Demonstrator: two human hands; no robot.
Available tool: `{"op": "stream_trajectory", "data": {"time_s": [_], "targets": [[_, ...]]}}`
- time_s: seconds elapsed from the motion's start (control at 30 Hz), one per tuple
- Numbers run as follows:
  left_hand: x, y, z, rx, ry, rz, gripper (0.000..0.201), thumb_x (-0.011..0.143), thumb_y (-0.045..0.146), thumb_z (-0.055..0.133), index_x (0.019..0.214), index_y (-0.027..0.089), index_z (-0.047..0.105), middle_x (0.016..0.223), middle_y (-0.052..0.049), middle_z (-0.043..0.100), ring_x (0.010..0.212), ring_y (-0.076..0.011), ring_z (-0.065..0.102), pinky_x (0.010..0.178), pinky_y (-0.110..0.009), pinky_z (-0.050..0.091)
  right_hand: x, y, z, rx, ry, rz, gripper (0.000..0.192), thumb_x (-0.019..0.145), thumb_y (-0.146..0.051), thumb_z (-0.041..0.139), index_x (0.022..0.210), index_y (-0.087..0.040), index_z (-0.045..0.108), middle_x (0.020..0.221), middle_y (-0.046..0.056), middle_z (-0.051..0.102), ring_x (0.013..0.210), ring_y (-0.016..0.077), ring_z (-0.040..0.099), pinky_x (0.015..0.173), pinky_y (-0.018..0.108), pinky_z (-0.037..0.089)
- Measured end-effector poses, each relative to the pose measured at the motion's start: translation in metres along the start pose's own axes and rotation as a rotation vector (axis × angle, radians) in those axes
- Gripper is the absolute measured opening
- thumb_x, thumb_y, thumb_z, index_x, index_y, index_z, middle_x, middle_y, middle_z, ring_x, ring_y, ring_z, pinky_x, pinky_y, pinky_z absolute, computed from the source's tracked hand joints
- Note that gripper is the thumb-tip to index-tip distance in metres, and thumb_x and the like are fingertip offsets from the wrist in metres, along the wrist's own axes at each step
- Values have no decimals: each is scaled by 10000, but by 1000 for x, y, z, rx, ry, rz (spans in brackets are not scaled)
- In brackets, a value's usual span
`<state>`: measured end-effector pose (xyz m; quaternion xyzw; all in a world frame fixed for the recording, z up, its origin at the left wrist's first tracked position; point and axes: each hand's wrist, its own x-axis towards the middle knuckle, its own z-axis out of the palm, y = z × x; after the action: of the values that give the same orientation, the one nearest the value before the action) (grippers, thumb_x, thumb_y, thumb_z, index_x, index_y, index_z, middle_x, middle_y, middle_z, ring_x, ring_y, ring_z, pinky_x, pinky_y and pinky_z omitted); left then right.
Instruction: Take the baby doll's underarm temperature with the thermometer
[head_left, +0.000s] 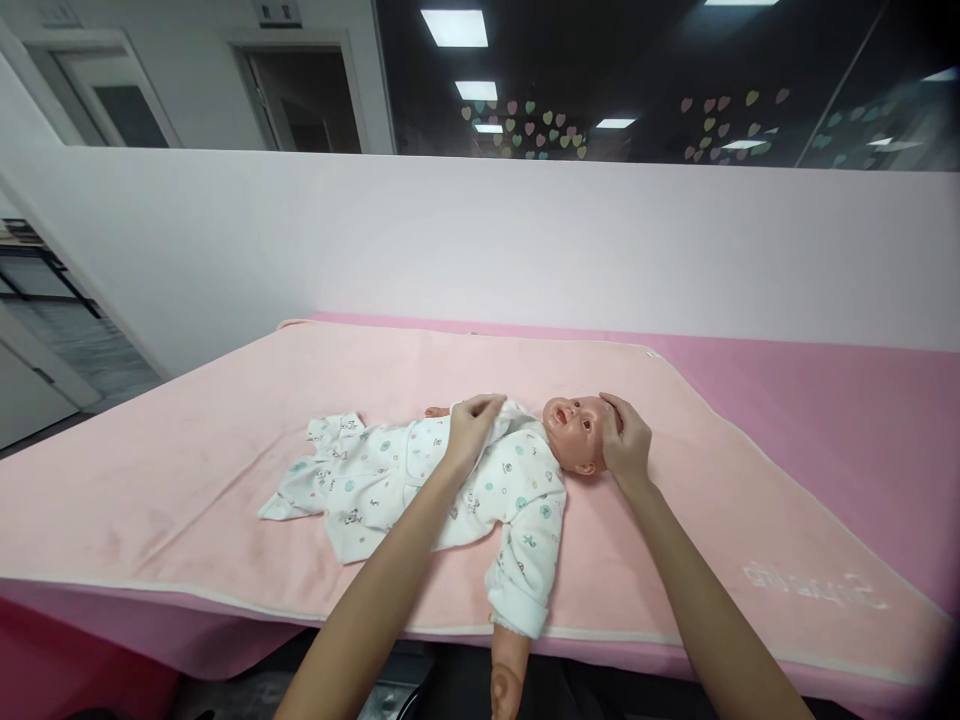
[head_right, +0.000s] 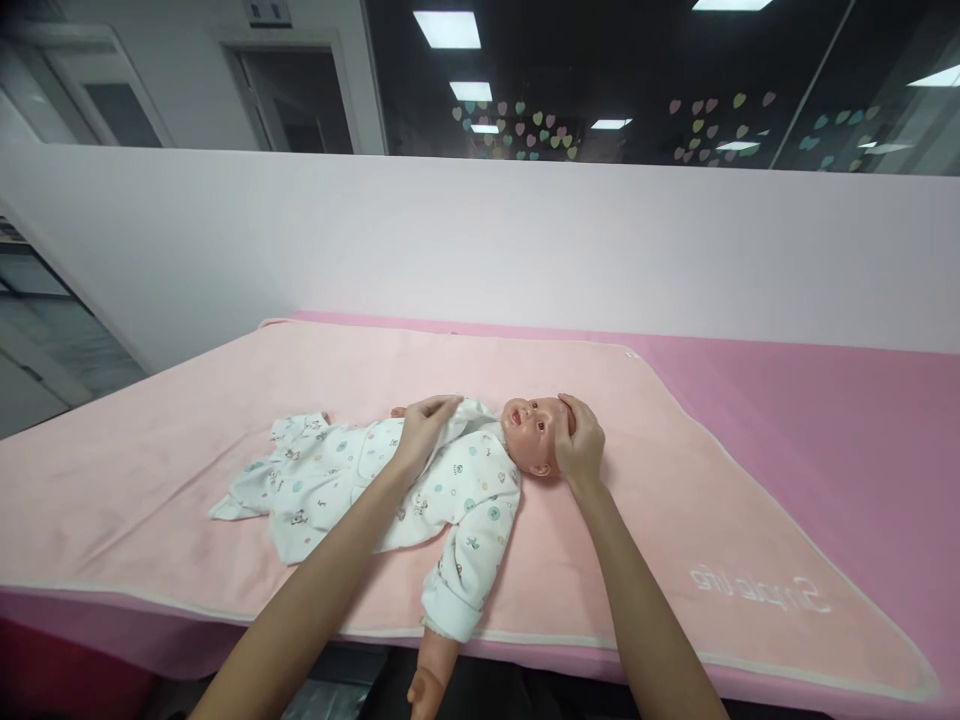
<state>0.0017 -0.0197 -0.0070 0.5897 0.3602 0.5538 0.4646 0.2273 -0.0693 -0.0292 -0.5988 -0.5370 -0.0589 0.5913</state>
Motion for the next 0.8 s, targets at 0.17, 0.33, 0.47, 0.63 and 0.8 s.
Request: {"op": "stream_trajectory", "data": {"time_s": [0.17,0.33,0.47,0.63,0.8], "targets": [[15,-5,-11,-477,111,-372,282,658,275,706,885,116,659,811,-74,673,720,-146,616,709,-259,486,-13,-43,7,-261,-154,-406,272,831,-238,414,991,-228,634,1149,69,601,1129,234,494,1042,447,265],[16,-5,-11,-630,37,-386,272,688,236,682,924,122,606,749,-48,656,653,-130,619,647,-238,495,-12,-96,45,-520,-519,-752,291,798,-95,397,875,-180,665,1326,94,468,1264,258,352,1072,484,164],[18,-6,-12,-688,51,-410,263,736,240,646,971,142,580,682,-21,642,612,-127,616,641,-244,505,4,-109,81,-734,-584,-622,302,769,-77,414,902,-115,682,1317,184,452,1251,348,348,1004,589,172],[18,-5,-12,-752,82,-430,242,737,242,647,945,144,571,663,-14,633,622,-144,621,660,-266,522,10,-112,98,-839,-724,-464,249,763,-88,460,766,-133,705,945,194,669,988,321,567,977,589,179],[17,-3,-13,-772,156,-465,251,714,206,654,948,159,574,589,30,573,511,-94,557,556,-208,485,19,-109,70,-307,-670,-275,269,782,-290,542,536,-204,610,597,111,632,864,290,609,896,500,306]]}}
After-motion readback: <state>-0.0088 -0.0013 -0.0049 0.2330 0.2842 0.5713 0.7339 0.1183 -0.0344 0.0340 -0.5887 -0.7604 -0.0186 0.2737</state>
